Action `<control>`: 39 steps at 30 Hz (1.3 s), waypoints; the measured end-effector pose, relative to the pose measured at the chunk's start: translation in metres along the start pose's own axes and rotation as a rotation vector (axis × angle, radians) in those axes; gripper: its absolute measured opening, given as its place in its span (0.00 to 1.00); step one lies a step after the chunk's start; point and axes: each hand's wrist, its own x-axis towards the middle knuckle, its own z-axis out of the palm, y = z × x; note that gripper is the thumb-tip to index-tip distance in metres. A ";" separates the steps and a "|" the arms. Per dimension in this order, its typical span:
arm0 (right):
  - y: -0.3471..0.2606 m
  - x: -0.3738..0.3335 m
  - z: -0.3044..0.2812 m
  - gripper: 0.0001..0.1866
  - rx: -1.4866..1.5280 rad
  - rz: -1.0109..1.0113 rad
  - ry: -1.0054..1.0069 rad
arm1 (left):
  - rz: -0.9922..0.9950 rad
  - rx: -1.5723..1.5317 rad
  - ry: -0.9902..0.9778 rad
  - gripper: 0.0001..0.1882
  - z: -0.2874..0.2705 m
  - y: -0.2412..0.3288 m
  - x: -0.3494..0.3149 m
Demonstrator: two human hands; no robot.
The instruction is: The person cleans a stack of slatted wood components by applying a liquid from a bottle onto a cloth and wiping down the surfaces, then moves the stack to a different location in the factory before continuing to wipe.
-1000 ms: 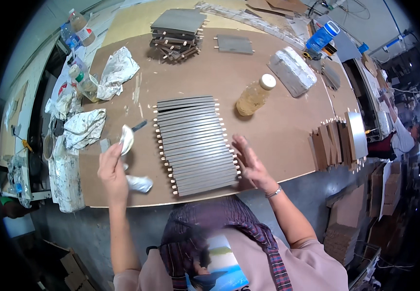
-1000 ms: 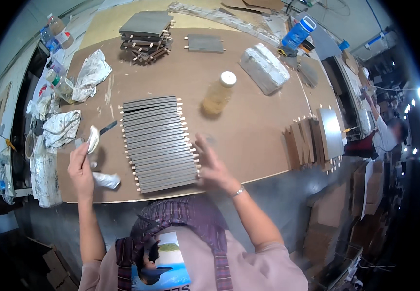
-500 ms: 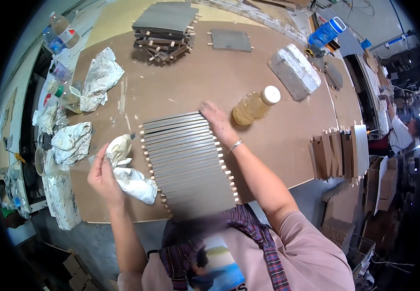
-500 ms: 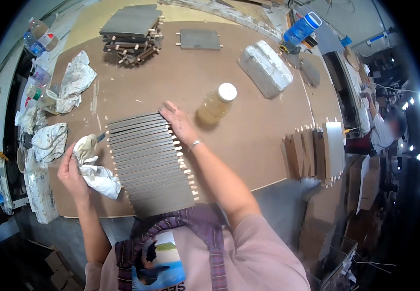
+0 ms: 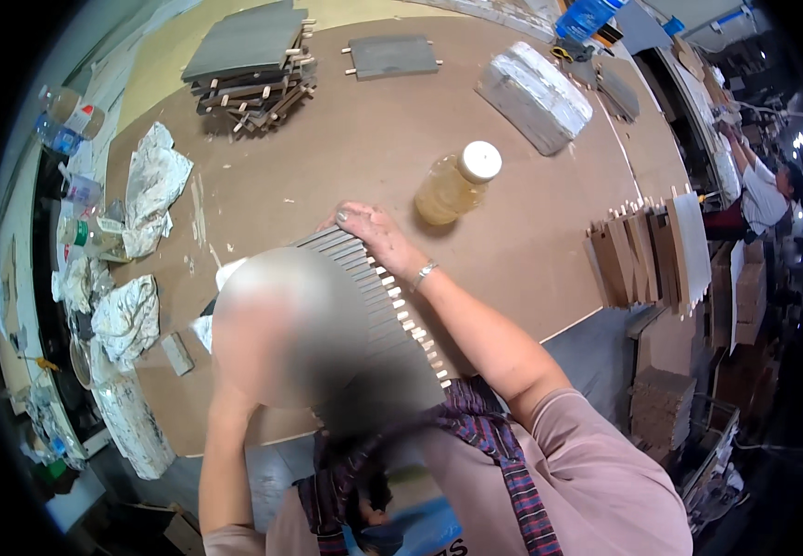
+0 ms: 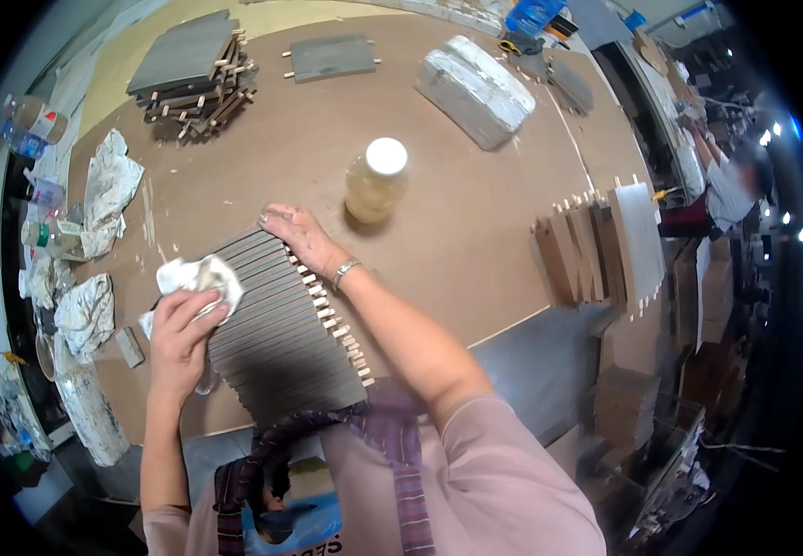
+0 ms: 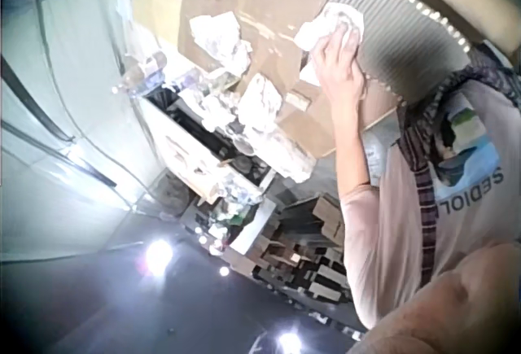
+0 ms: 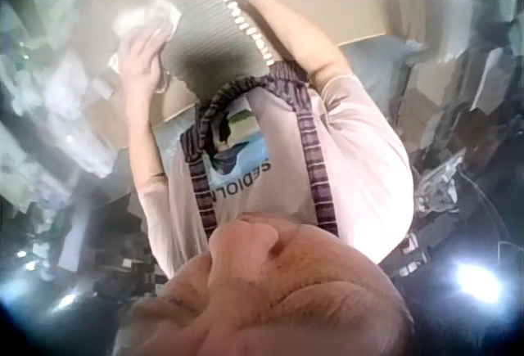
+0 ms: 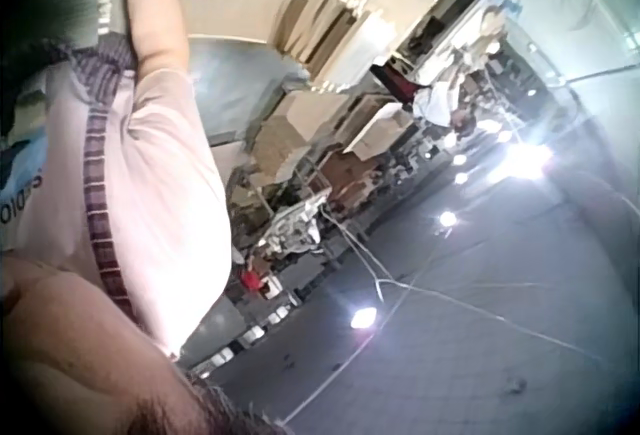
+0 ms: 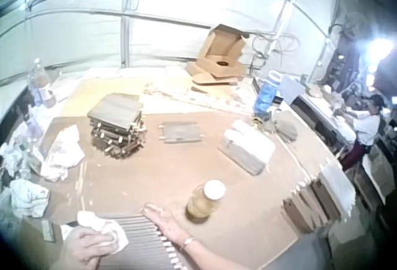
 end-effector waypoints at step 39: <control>0.010 -0.012 0.008 0.22 0.055 0.067 0.227 | -0.043 0.046 0.003 0.21 0.025 0.044 0.050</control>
